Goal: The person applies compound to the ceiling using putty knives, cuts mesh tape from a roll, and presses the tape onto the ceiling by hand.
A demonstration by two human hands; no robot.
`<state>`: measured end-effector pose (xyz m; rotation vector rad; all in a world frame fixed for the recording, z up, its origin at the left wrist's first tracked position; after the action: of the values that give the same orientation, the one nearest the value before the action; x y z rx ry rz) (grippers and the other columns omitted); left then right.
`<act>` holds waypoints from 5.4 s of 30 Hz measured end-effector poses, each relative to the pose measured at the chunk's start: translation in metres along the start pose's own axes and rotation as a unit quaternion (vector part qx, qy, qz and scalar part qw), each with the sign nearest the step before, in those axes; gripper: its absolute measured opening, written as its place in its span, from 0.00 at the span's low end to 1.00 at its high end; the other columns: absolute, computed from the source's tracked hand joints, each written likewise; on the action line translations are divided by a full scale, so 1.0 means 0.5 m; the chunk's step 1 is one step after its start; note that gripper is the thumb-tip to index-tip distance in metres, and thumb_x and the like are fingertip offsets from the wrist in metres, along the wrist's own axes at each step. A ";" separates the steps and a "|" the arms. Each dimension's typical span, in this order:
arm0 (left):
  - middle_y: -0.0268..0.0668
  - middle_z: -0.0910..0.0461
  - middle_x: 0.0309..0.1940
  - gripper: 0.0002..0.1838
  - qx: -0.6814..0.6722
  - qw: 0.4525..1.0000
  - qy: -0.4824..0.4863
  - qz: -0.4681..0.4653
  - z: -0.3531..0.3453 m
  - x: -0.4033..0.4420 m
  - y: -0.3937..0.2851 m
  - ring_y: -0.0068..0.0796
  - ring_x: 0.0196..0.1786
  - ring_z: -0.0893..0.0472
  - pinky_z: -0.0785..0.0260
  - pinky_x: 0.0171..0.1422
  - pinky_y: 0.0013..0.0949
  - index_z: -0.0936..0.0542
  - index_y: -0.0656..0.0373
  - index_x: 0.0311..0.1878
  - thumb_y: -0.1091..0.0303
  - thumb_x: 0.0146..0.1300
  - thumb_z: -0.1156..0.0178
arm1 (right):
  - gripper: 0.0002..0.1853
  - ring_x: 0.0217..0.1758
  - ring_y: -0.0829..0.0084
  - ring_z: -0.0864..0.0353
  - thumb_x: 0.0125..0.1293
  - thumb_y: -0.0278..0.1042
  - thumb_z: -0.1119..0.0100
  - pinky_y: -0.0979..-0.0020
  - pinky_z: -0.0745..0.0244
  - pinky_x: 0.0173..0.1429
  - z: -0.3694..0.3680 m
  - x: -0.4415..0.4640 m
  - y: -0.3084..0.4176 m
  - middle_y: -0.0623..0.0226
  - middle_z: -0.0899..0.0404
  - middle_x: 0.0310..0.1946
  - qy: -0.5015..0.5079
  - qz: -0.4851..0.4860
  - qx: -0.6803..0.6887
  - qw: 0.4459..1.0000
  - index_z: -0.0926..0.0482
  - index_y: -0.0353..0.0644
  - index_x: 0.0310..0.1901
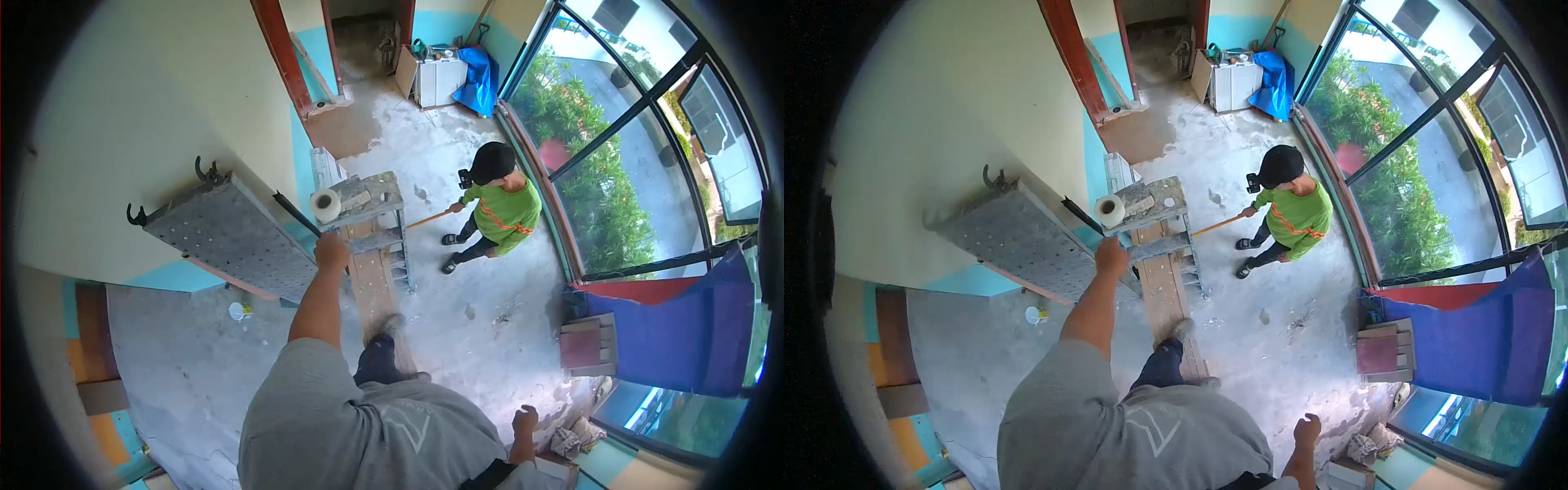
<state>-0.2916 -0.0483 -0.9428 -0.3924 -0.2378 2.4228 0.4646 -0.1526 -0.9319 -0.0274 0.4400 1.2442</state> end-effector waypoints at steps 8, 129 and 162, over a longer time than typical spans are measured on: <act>0.42 0.30 0.65 0.23 0.105 0.992 -0.060 -0.034 -0.060 0.177 0.039 0.50 0.65 0.30 0.34 0.64 0.57 0.28 0.51 0.66 0.67 0.67 0.49 | 0.16 0.25 0.55 0.18 0.58 0.40 0.35 0.56 0.22 0.39 -0.028 -0.019 0.070 0.50 0.17 0.23 0.062 -0.083 0.020 0.994 0.16 0.31 0.32; 0.46 0.18 0.55 0.27 0.083 0.520 -0.839 -0.140 1.759 -0.780 0.014 0.48 0.56 0.19 0.27 0.62 0.42 0.21 0.55 0.60 0.47 0.65 0.39 | 0.15 0.40 0.65 0.15 0.65 0.46 0.39 0.67 0.23 0.50 1.479 -0.587 1.494 0.66 0.13 0.35 -0.473 0.617 0.514 0.361 0.14 0.43 0.41; 0.45 0.17 0.49 0.32 -0.476 0.803 0.314 -0.175 0.153 -0.401 -0.329 0.27 0.47 0.18 0.27 0.51 0.29 0.28 0.68 0.66 0.54 0.66 0.35 | 0.34 0.62 0.66 0.26 0.67 0.52 0.37 0.62 0.29 0.62 0.138 -0.033 0.804 0.55 0.23 0.58 0.336 0.145 0.480 0.797 0.30 0.36 0.66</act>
<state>-0.0733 -0.0566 -0.7833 -1.4086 -1.1123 1.5165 0.1126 -0.0167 -0.7759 0.4983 1.7247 1.1523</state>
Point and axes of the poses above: each hand's wrist, its own x-axis towards the middle knuckle, its own z-axis out of the back of the hand, y = z × x, the point moved 1 cm from there along x, towards the middle knuckle
